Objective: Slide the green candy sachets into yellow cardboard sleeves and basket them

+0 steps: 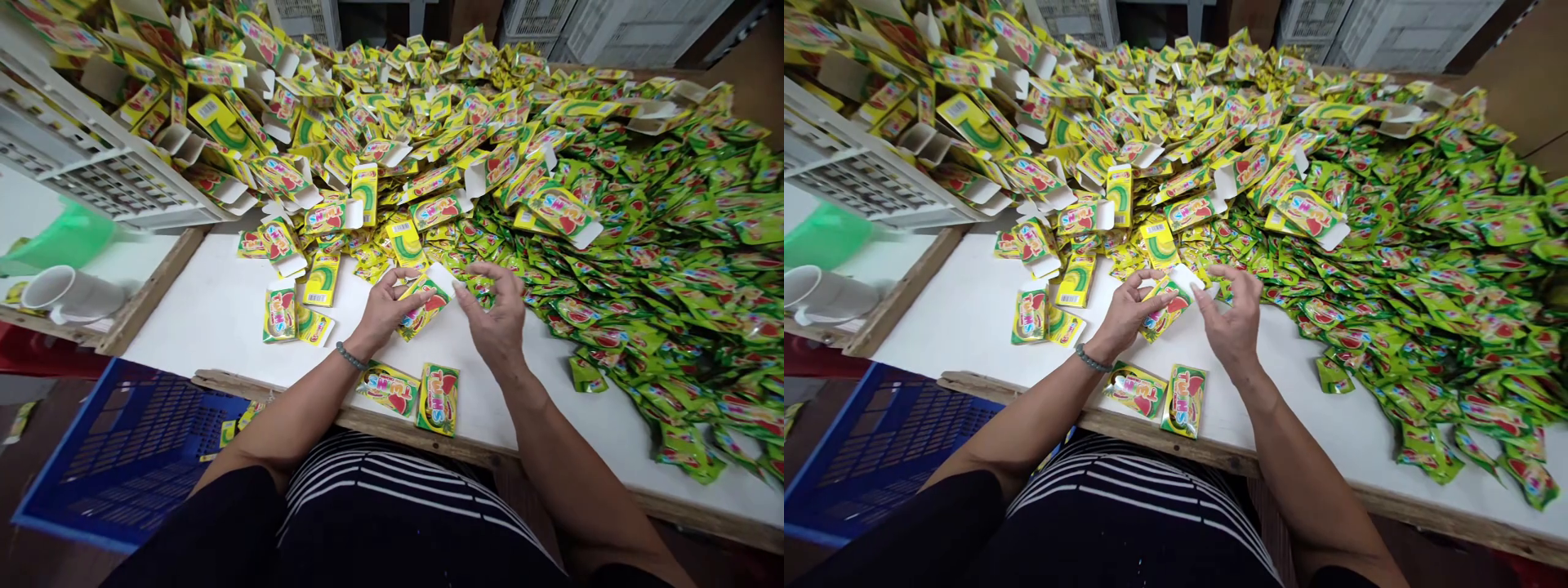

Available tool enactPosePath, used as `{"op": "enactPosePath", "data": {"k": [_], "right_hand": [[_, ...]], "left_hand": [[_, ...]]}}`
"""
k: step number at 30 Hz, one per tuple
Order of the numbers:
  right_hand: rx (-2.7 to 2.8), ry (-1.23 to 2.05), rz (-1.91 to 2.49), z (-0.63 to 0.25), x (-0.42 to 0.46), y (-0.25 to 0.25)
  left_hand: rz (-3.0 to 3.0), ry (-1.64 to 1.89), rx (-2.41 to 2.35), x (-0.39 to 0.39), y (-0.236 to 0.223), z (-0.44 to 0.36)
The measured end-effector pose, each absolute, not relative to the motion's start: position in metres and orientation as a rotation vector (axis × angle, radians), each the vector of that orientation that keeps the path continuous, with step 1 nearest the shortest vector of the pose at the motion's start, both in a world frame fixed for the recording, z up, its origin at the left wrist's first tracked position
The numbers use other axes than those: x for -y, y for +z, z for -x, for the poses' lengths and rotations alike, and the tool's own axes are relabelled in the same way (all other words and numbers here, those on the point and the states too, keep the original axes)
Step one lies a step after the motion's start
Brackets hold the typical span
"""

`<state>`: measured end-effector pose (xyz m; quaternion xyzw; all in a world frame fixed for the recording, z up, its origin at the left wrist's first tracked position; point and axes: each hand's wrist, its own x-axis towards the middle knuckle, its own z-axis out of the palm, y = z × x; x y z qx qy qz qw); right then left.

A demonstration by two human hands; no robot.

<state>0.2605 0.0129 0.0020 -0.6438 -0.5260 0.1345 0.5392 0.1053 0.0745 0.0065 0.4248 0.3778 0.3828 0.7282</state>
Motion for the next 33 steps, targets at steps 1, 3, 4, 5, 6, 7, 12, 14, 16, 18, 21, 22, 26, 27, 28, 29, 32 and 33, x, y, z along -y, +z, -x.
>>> {"op": "enactPosePath", "data": {"k": [1, 3, 4, 5, 6, 7, 12, 14, 16, 18, 21, 22, 26, 27, 28, 29, 32, 33], "right_hand": [[1.214, 0.338, 1.513, -0.263, -0.014, 0.000], [1.197, 0.508, 1.448, -0.265, -0.017, -0.006], [1.207, 0.613, 1.410, -0.265, -0.018, -0.009], [1.219, 0.699, 1.380, -0.265, -0.019, -0.012], [1.236, 0.763, 1.363, -0.265, -0.020, -0.014], [1.262, 0.815, 1.355, -0.265, -0.019, -0.015], [1.295, 0.970, 1.367, -0.265, -0.015, -0.009], [1.276, 0.885, 1.427, -0.263, -0.013, -0.006], [1.335, 0.784, 1.450, -0.261, -0.013, -0.003], [1.392, 0.746, 1.417, -0.259, -0.013, -0.001], [1.290, 0.840, 1.382, -0.257, -0.014, -0.004], [1.226, 0.878, 1.383, -0.256, -0.015, -0.006], [0.946, 1.004, 1.336, -0.257, -0.020, -0.015], [0.893, 1.036, 1.327, -0.259, -0.021, -0.016], [0.859, 1.067, 1.327, -0.261, -0.021, -0.017], [0.855, 1.095, 1.333, -0.264, -0.021, -0.017], [1.009, 1.133, 1.343, -0.271, -0.018, -0.014], [1.091, 1.127, 1.331, -0.272, -0.016, -0.012]], "left_hand": [[-0.947, 0.859, -0.825, -0.074, 0.008, -0.105], [-0.983, 0.875, -0.800, -0.072, 0.010, -0.105], [-1.001, 0.869, -0.782, -0.072, 0.010, -0.104], [-1.019, 0.850, -0.759, -0.071, 0.011, -0.103], [-1.036, 0.825, -0.735, -0.071, 0.011, -0.102], [-1.053, 0.800, -0.714, -0.072, 0.011, -0.102], [-1.147, 0.746, -0.705, -0.075, 0.013, -0.099], [-1.139, 0.749, -0.702, -0.075, 0.014, -0.099], [-1.100, 0.776, -0.719, -0.075, 0.014, -0.099], [-1.064, 0.814, -0.767, -0.075, 0.012, -0.099], [-1.056, 0.855, -0.816, -0.075, 0.010, -0.100], [-1.059, 0.859, -0.823, -0.074, 0.009, -0.100], [-1.059, 0.832, -0.835, -0.074, 0.010, -0.101], [-1.064, 0.819, -0.829, -0.074, 0.011, -0.100], [-1.072, 0.806, -0.821, -0.074, 0.012, -0.100], [-1.081, 0.800, -0.815, -0.075, 0.012, -0.100], [-1.083, 0.808, -0.806, -0.075, 0.012, -0.099], [-1.067, 0.820, -0.803, -0.076, 0.012, -0.098]]}}
